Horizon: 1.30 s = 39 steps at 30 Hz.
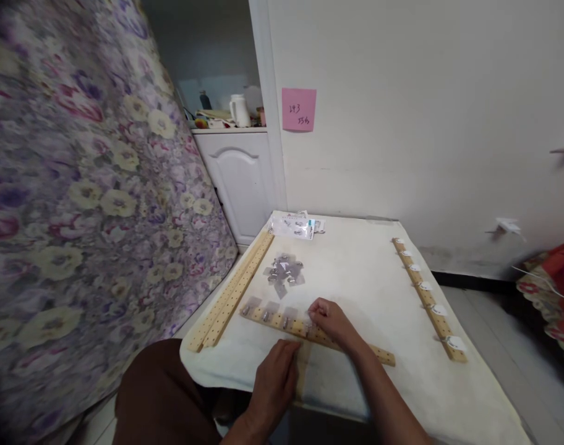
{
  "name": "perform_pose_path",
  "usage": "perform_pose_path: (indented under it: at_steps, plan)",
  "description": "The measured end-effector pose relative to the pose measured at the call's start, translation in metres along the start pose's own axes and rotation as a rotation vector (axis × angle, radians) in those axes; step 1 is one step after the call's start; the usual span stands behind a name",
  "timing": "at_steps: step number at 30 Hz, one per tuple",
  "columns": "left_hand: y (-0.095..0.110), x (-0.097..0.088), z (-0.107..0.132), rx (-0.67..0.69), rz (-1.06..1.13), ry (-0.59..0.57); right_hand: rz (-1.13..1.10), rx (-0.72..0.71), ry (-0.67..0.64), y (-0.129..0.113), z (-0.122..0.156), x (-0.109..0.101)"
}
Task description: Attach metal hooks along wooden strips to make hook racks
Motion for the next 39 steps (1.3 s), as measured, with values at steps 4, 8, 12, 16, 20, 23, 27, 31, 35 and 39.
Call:
perform_pose_path:
  at_steps: [4, 8, 12, 16, 20, 23, 27, 31, 35, 39]
  plan:
    - [0.001, 0.002, -0.001, -0.047, -0.049, -0.029, 0.114, -0.011, 0.040, 0.006, -0.003, 0.002]
    - [0.001, 0.003, 0.000, -0.076, -0.098, -0.080, 0.095, 0.030, 0.051, 0.004, -0.006, 0.004]
    - [0.003, 0.002, -0.003, -0.122, -0.126, -0.147, 0.044, 0.061, 0.045, 0.002, -0.008, 0.005]
    - [0.006, 0.002, -0.006, -0.175, -0.166, -0.196, 0.058, 0.081, 0.038, 0.003, -0.009, 0.004]
    - [0.006, 0.004, -0.007, -0.192, -0.189, -0.220, 0.072, 0.076, 0.032, 0.004, -0.008, 0.003]
    - [0.004, 0.006, -0.007, -0.184, -0.196, -0.217, 0.077, 0.071, 0.027, 0.004, -0.009, 0.002]
    - [0.004, 0.006, -0.007, -0.171, -0.209, -0.201, 0.068, 0.076, 0.012, 0.005, -0.011, 0.001]
    - [0.006, 0.005, -0.007, -0.177, -0.225, -0.198, 0.066, 0.059, 0.001, 0.007, -0.011, 0.000]
    - [0.006, 0.006, -0.007, -0.158, -0.238, -0.186, 0.083, 0.057, 0.009, 0.009, -0.011, 0.000]
    - [0.005, 0.008, -0.007, -0.124, -0.263, -0.148, 0.119, 0.049, 0.025, 0.008, -0.011, 0.001]
Point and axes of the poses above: each hand's wrist, its own z-axis away from the middle knuckle, its own x-axis out of the palm, y = z × x, the point moved 1 cm from there along -z, towards the middle knuckle, and after that the axes turned 8 degrees about z, right-handed, at the moved point
